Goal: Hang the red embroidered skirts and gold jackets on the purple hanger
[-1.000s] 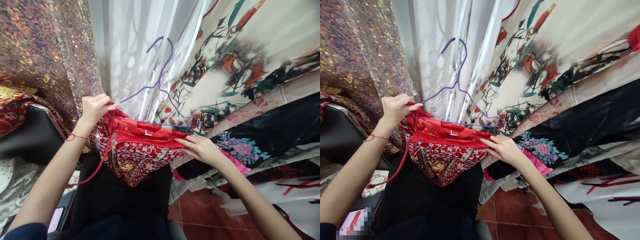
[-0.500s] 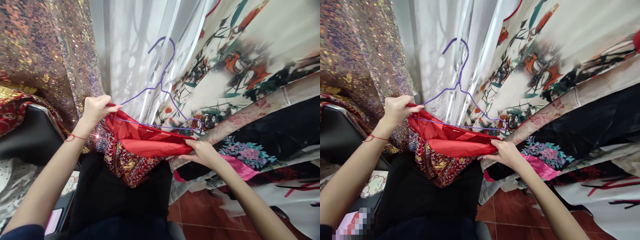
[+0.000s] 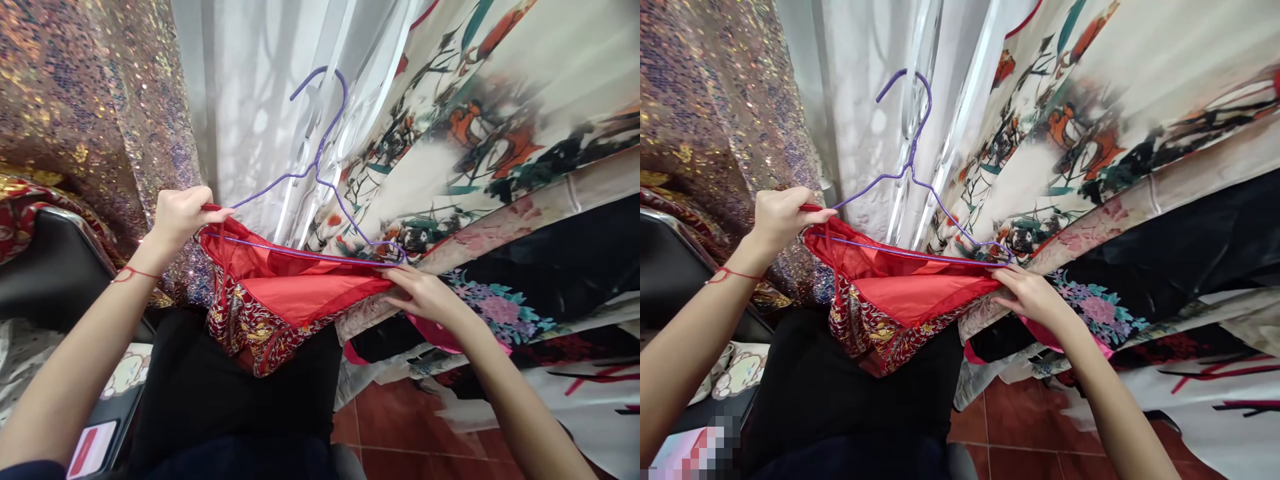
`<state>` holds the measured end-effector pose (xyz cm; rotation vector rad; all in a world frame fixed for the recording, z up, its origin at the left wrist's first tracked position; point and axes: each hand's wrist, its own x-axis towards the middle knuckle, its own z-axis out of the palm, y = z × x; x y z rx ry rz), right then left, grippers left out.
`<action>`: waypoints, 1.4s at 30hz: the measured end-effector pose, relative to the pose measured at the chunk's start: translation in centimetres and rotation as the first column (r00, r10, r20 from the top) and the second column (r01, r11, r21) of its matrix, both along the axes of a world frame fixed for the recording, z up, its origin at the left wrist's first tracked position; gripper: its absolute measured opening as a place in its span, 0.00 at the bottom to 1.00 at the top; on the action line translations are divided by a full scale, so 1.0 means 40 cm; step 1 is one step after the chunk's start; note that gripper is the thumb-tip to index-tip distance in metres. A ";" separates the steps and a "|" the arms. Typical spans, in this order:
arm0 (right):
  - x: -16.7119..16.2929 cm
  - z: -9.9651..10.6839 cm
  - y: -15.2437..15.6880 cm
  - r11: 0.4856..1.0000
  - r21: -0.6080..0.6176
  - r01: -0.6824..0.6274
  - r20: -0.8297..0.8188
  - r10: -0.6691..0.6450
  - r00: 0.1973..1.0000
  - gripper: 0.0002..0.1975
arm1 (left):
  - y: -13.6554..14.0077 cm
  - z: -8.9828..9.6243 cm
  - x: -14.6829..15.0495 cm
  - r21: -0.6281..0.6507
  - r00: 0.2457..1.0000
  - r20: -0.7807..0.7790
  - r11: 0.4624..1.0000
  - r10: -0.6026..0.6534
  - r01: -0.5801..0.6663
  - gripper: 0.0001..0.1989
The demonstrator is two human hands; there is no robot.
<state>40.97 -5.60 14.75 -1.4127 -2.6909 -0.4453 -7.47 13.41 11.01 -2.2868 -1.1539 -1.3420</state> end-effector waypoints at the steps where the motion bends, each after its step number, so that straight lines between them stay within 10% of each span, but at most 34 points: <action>1: 0.014 0.000 0.007 1.000 -0.004 -0.009 -0.033 0.009 0.999 0.13 | 0.002 0.000 0.000 0.001 1.000 -0.003 1.000 -0.001 0.001 0.38; 12: 0.054 0.042 0.015 0.995 0.100 -0.009 -0.353 0.044 0.935 0.09 | 0.010 0.009 -0.001 0.053 0.999 -0.048 0.999 0.008 -0.006 0.39; 30: -0.116 0.080 0.125 0.977 0.106 0.185 -0.711 -0.056 0.701 0.14 | -0.052 -0.022 0.016 0.001 1.000 0.017 1.000 0.011 -0.011 0.33; 38: -0.177 0.061 0.107 0.968 0.153 0.198 -0.569 -0.077 0.819 0.18 | -0.118 -0.022 0.017 0.022 0.991 0.123 0.998 -0.061 0.058 0.13; 42: -0.201 0.041 0.110 0.980 0.145 0.139 -0.519 -0.044 0.854 0.24 | -0.124 -0.043 -0.017 -0.049 0.965 0.249 0.994 -0.078 0.093 0.22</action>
